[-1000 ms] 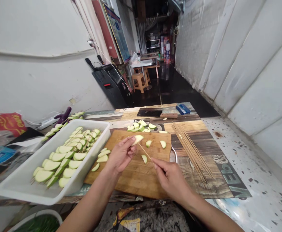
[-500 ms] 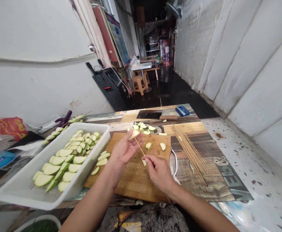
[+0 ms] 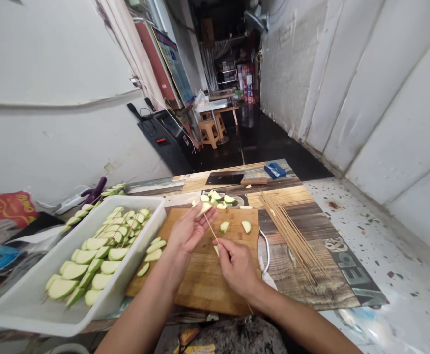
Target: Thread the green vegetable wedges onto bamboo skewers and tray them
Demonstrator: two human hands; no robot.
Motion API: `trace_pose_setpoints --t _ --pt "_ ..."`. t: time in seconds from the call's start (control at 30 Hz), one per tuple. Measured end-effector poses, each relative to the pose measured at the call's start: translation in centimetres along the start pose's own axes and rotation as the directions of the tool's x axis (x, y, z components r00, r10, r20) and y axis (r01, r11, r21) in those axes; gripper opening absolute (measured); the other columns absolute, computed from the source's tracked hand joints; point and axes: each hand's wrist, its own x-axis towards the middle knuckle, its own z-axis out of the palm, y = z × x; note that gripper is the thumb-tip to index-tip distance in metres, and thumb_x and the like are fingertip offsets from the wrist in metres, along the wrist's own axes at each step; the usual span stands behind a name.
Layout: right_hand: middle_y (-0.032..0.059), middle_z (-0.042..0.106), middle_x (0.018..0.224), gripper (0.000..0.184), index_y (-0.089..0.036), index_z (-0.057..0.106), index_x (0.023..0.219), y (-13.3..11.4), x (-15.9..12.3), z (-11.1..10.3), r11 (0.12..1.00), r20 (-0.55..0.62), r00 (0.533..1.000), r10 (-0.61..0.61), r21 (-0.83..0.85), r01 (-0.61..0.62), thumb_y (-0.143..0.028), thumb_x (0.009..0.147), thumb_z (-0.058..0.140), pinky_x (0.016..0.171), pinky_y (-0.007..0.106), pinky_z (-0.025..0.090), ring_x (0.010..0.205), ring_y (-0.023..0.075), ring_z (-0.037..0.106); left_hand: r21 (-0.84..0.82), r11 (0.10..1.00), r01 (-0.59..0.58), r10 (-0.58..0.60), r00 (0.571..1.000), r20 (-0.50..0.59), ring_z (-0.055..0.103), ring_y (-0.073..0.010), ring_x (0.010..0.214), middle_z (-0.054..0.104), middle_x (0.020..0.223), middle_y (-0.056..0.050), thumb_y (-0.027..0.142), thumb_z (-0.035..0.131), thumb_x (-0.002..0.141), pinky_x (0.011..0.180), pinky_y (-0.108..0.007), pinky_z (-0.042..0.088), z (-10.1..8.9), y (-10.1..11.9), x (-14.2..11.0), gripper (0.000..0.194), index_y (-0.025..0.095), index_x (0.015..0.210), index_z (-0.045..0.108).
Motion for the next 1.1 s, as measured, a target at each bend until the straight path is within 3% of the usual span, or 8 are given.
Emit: trace_pose_setpoints --t 0.7,1.1 --pt "0.004 0.069 0.08 0.026 -0.016 0.066 0.094 -0.5 0.0 -0.1 1.0 -0.016 1.0 0.001 -0.01 -0.001 -0.024 0.087 0.042 0.06 0.022 0.045 0.066 0.0138 0.061 -0.008 0.995 0.099 -0.099 0.995 -0.002 0.066 -0.0215 0.08 0.068 0.08 -0.012 0.011 0.058 0.076 0.079 -0.037 0.053 0.6 -0.2 -1.0 0.006 0.009 0.082 0.058" --pt "0.0032 0.066 0.074 0.027 -0.016 0.066 0.093 -0.5 0.4 -0.2 0.998 -0.044 0.999 -0.004 -0.069 0.001 -0.025 0.088 0.041 0.056 0.022 0.042 0.061 0.013 0.056 0.039 0.991 0.131 -0.132 0.991 0.024 0.066 -0.0215 0.079 0.068 0.078 -0.012 0.016 0.064 0.072 0.074 -0.035 0.053 0.4 -1.7 -1.9 0.009 0.01 0.076 0.058"
